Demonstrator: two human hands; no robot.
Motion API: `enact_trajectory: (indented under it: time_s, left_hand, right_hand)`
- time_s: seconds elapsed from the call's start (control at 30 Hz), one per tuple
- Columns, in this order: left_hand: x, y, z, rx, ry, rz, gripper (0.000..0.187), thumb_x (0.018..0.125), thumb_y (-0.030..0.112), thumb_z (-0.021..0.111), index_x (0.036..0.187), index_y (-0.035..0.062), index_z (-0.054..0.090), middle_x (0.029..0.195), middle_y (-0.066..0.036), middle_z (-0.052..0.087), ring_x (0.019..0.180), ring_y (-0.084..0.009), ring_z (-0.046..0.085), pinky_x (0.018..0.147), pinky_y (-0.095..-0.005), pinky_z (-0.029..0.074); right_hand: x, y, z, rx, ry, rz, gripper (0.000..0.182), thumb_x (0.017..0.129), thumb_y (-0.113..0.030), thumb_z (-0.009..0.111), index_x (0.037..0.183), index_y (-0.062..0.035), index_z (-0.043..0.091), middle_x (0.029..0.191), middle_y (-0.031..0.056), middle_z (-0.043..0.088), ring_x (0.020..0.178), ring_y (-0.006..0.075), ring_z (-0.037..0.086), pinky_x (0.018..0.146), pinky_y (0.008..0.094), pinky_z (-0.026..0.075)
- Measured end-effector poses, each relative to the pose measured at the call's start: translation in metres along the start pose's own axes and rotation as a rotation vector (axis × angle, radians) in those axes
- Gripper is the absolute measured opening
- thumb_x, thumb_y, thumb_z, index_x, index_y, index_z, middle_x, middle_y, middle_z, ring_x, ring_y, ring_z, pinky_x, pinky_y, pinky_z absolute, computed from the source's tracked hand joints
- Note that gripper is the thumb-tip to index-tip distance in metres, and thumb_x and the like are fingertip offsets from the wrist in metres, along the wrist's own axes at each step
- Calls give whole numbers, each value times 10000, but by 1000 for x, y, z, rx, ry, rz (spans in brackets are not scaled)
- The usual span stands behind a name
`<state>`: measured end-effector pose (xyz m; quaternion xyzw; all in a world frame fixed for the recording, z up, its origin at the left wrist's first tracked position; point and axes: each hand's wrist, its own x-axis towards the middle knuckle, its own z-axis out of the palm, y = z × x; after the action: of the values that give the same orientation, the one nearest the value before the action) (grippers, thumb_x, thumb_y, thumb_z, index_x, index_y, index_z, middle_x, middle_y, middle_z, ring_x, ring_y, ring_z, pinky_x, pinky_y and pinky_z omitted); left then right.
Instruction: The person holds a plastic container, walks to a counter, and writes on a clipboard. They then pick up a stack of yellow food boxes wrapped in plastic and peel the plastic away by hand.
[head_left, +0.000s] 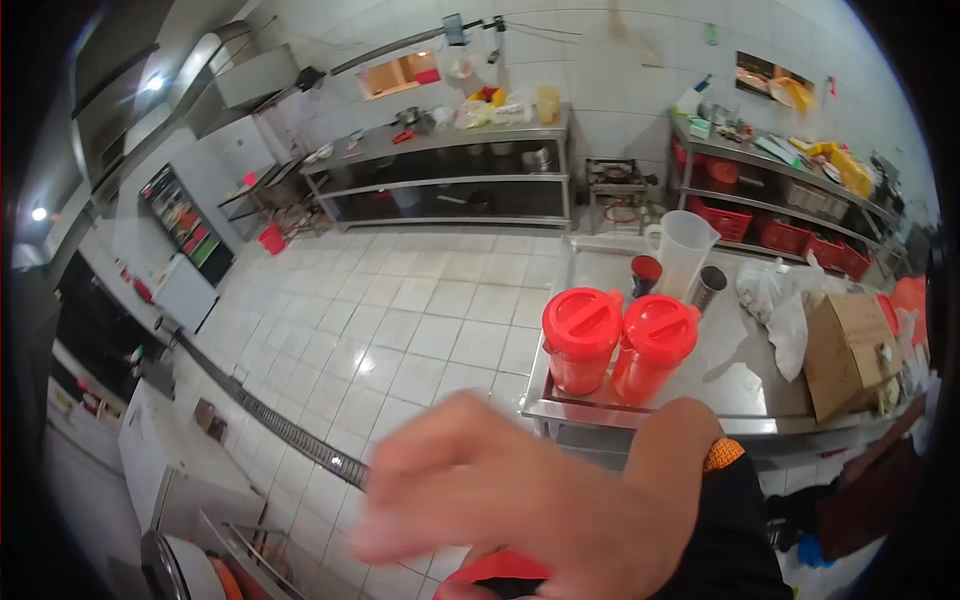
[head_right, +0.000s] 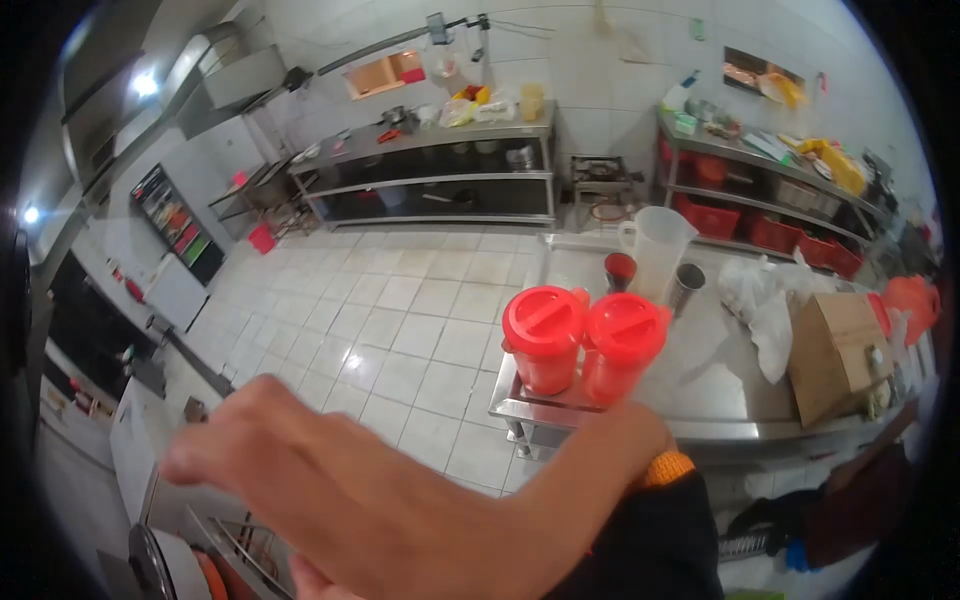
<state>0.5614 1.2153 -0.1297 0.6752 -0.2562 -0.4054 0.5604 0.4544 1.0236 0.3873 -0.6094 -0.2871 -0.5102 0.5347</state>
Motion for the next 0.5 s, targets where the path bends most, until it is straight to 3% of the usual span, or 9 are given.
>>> enact_trajectory:
  time_s: [0.1,0.17,0.23,0.3,0.33,0.4,0.43,0.47,0.5]
  left_hand:
    - [41,7,-31,45,-147,11,892,431,179,947,1151,15,447,1155,-156,528,1087,-223,545,950,-381,453]
    - [71,11,-49,70,-275,30,893,429,174,946,1152,15,446,1154,-159,526,1088,-223,544,950,-385,453]
    - [111,11,-56,63,-425,54,924,423,176,947,1166,14,421,1154,-166,516,1098,-237,535,949,-394,452]
    - [131,25,-64,100,-578,22,977,417,180,949,1190,13,376,1158,-173,496,1107,-260,524,948,-401,451]
    - [138,40,-62,153,-647,-26,998,416,179,949,1200,14,354,1161,-175,485,1106,-269,520,946,-402,451]
    - [204,-30,-61,176,-856,124,762,517,82,899,1080,44,386,1079,-161,548,1023,-241,599,837,-382,520]
    - [157,38,-33,179,-838,-65,708,534,115,900,1024,43,393,1037,-155,559,960,-218,618,763,-360,537]
    - [175,16,-26,218,-916,-78,708,534,115,900,1024,43,393,1037,-155,559,960,-218,618,763,-360,537]
    - [197,-9,-19,284,-949,60,838,482,124,920,1110,34,372,1103,-159,513,1024,-239,564,858,-382,485]
  right_hand:
    - [14,-41,-26,-473,-242,-85,203,648,-89,603,836,-28,556,780,61,521,729,215,540,687,278,445]
    - [-27,-43,-6,-447,107,15,521,740,-21,668,1200,-65,427,1096,74,432,984,207,510,880,388,445]
    - [-46,-60,7,-284,519,-40,576,659,-12,700,1160,-109,434,1036,71,454,956,211,516,862,438,463]
    - [-72,-64,-12,-1063,795,-148,564,623,-28,695,1120,-105,439,985,77,474,909,223,531,846,445,469]
    - [-90,-88,-14,-1323,700,126,509,619,-14,662,1077,-92,454,961,78,484,882,217,539,827,406,474]
    - [-112,-115,42,-1917,547,-51,374,656,-24,656,977,-85,474,896,49,478,857,172,525,778,314,458]
    - [-112,-103,63,-1785,668,-711,234,731,-44,638,889,-107,477,878,31,515,854,140,522,738,267,441]
    - [-124,-110,84,-1871,692,-712,234,731,-44,638,889,-107,477,878,31,515,854,140,522,738,267,441]
    - [-135,-116,102,-1820,472,-1044,120,814,-82,550,906,-110,479,892,30,543,869,134,533,736,261,440]
